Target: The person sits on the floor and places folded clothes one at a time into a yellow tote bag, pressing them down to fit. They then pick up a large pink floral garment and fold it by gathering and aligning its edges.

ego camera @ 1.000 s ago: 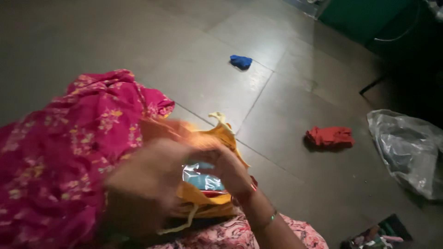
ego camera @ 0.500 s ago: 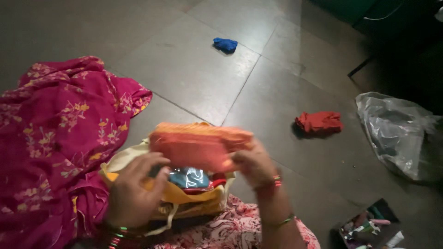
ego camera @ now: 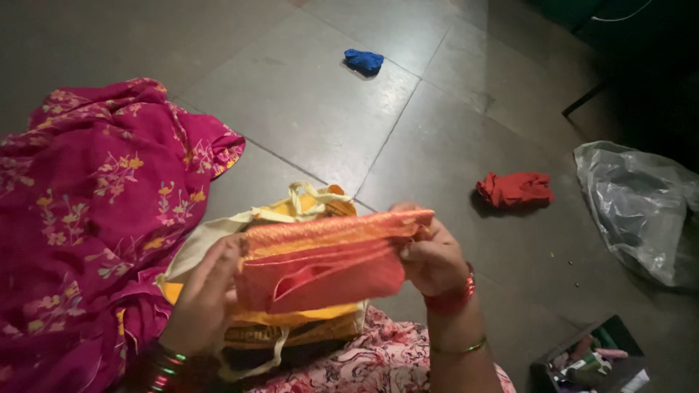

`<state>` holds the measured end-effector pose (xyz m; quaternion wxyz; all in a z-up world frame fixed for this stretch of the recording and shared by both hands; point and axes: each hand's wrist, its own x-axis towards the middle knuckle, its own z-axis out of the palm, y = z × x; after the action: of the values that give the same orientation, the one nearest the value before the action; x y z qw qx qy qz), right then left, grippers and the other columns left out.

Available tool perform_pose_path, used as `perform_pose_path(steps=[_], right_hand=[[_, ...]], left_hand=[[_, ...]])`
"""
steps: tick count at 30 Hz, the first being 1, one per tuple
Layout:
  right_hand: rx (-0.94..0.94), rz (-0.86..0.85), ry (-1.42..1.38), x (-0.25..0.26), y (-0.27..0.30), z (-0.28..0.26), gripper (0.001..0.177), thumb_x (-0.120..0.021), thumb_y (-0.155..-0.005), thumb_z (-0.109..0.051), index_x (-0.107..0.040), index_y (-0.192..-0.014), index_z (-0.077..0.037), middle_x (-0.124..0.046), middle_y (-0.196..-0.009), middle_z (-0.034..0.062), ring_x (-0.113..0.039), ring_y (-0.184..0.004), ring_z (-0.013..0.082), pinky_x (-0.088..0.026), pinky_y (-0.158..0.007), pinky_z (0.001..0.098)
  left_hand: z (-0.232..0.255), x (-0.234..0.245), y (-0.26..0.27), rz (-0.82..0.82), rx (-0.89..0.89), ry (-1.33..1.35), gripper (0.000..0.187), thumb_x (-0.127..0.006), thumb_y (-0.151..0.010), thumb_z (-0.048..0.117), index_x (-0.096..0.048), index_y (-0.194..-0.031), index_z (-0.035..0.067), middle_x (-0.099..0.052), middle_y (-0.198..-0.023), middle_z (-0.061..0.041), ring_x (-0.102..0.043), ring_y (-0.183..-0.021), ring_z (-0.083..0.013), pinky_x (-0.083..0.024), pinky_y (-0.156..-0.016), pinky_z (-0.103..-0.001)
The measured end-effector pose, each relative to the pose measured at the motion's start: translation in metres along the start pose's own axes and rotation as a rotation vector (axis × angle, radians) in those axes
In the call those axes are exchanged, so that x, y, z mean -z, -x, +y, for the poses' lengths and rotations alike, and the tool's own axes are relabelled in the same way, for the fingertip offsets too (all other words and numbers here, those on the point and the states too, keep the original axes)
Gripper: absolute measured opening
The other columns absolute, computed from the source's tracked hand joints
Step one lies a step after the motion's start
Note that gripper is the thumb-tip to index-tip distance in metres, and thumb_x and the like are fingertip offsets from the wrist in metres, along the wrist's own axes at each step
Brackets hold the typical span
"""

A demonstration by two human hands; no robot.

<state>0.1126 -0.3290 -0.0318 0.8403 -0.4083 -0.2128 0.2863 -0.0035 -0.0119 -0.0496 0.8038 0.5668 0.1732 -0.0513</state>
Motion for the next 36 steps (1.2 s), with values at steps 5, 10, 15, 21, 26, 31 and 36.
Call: perform_pose_path(steps=[5, 10, 15, 21, 26, 31, 36], right_hand=[[-0.269, 0.264, 0.501, -0.007, -0.02, 0.024, 0.047, -0.07, -0.085, -0.004, -0.055, -0.129, -0.005, -0.069, -0.116, 0.0093, -0.069, -0.104, 0.0173, -0.06, -0.09, 0.0338], [-0.55, 0.262, 0.841, -0.001, -0.021, 0.033, 0.048, -0.074, -0.082, -0.013, -0.058, -0.127, -0.003, -0.074, -0.103, 0.0088, -0.072, -0.089, 0.0219, -0.063, -0.077, 0.0389], [-0.308, 0.308, 1.35, -0.004, -0.029, 0.055, 0.06, -0.075, -0.081, -0.013, -0.052, -0.136, -0.009, -0.075, -0.101, 0.0133, -0.074, -0.088, 0.0262, -0.06, -0.078, 0.038], [0.165, 0.481, 1.252, -0.028, -0.05, 0.103, 0.055, -0.065, -0.084, -0.009, -0.051, -0.138, -0.007, -0.074, -0.11, 0.0171, -0.073, -0.097, 0.033, -0.06, -0.081, 0.0416], [0.011, 0.398, 1.707, -0.03, -0.058, 0.1, 0.052, -0.082, -0.073, -0.018, -0.067, -0.122, -0.01, -0.07, -0.103, 0.0186, -0.067, -0.092, 0.0404, -0.054, -0.075, 0.05], [0.351, 0.071, 1.685, -0.058, -0.049, 0.122, 0.032, -0.07, -0.093, -0.015, -0.063, -0.124, -0.018, -0.07, -0.119, 0.007, -0.066, -0.11, 0.0303, -0.055, -0.096, 0.0425], [0.341, -0.113, 1.786, -0.061, -0.048, 0.137, 0.045, -0.069, -0.08, -0.019, -0.067, -0.125, -0.018, -0.064, -0.127, 0.0136, -0.056, -0.123, 0.0381, -0.045, -0.093, 0.0581]], left_hand=[[-0.005, -0.003, -0.004, -0.066, -0.118, -0.13, 0.076, -0.069, -0.084, 0.031, -0.041, -0.149, 0.003, -0.064, -0.136, -0.015, -0.066, -0.12, -0.0211, -0.055, -0.096, -0.033], [-0.011, 0.001, -0.005, -0.003, -0.146, -0.589, 0.106, -0.084, -0.071, 0.032, -0.025, -0.156, 0.007, -0.059, -0.138, -0.015, -0.068, -0.118, -0.023, -0.056, -0.093, -0.034], [-0.011, 0.006, -0.007, 0.178, -0.51, -1.135, 0.06, -0.08, -0.076, 0.025, -0.059, -0.131, 0.015, -0.074, -0.117, -0.016, -0.073, -0.108, -0.0331, -0.056, -0.094, -0.04], [0.0, -0.002, -0.002, 0.539, -0.475, -1.322, 0.041, -0.072, -0.086, 0.029, -0.06, -0.122, 0.011, -0.075, -0.106, -0.011, -0.072, -0.087, -0.0353, -0.056, -0.072, -0.05], [-0.001, -0.004, -0.008, 0.566, -0.173, -1.718, 0.039, -0.065, -0.098, 0.042, -0.059, -0.126, 0.015, -0.072, -0.096, -0.007, -0.075, -0.082, -0.0269, -0.06, -0.071, -0.04], [-0.005, -0.003, -0.009, 0.632, -0.649, -1.76, 0.027, -0.067, -0.093, 0.033, -0.065, -0.109, 0.012, -0.068, -0.103, -0.006, -0.071, -0.091, -0.0228, -0.059, -0.078, -0.035], [0.01, -0.006, -0.001, 0.861, -1.069, -1.834, 0.009, -0.066, -0.078, 0.024, -0.069, -0.086, 0.021, -0.069, -0.119, -0.002, -0.071, -0.105, -0.0218, -0.058, -0.082, -0.042]])
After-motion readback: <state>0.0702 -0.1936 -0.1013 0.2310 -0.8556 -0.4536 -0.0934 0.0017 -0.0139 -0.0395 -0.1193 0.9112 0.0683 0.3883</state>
